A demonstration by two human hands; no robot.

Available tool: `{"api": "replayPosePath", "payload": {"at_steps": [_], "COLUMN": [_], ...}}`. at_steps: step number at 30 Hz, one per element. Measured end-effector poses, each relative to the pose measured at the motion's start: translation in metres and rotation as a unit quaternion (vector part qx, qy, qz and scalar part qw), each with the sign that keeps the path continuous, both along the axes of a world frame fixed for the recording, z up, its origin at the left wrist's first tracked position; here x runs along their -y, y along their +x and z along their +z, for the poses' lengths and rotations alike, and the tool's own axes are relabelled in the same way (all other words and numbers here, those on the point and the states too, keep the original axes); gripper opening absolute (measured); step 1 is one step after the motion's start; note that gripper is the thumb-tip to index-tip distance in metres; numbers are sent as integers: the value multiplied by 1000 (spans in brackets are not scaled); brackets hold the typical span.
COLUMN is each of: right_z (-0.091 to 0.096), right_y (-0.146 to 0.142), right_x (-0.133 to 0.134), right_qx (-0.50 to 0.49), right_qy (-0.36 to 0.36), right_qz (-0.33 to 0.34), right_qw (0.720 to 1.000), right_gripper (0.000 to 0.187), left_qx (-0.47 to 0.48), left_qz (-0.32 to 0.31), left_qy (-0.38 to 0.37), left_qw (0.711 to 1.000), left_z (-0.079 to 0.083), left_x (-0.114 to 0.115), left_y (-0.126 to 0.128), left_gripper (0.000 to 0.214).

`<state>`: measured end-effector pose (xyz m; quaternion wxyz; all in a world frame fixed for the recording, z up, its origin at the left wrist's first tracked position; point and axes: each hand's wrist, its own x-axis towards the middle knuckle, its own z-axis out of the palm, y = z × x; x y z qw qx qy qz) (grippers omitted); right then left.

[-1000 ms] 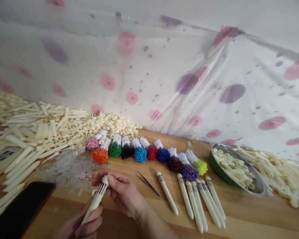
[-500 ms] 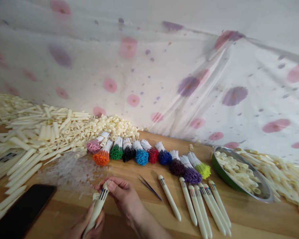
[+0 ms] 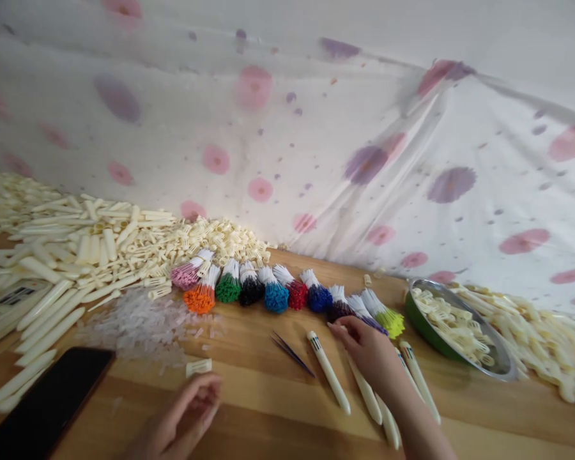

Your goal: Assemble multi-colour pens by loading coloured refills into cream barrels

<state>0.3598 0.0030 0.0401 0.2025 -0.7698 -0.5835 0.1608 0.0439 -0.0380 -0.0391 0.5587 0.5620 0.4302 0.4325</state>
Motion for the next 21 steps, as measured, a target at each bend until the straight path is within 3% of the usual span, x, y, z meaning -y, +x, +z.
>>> {"api": "replayPosePath", "payload": {"at_steps": [3,8,11,15,21], "right_z": [-18,-32,-30,-29,-31], "right_y": [9,-14,-45,-97,-164], "right_x": [7,7,-1,-11,-12], "right_qx": [115,145,125,89,37], "right_qy": [-40,21,57,77,78], "right_qz": [-5,22,92,193,324], "right_qw": [993,989,986,974,942], "right_gripper": [28,34,31,19,13], "left_qx": [-58,-204,-317,-376,-488], "left_qz": [103,134,139,154,173], "left_qy": [85,182,234,242,223], "left_qw": [989,953,909,881,826], "left_z": [14,26,24,25,51], "left_x": [-9,-28,-34,-41,-74], "left_y": [-13,-34,-42,-53,-96], "left_gripper": [26,25,23,23,23]}}
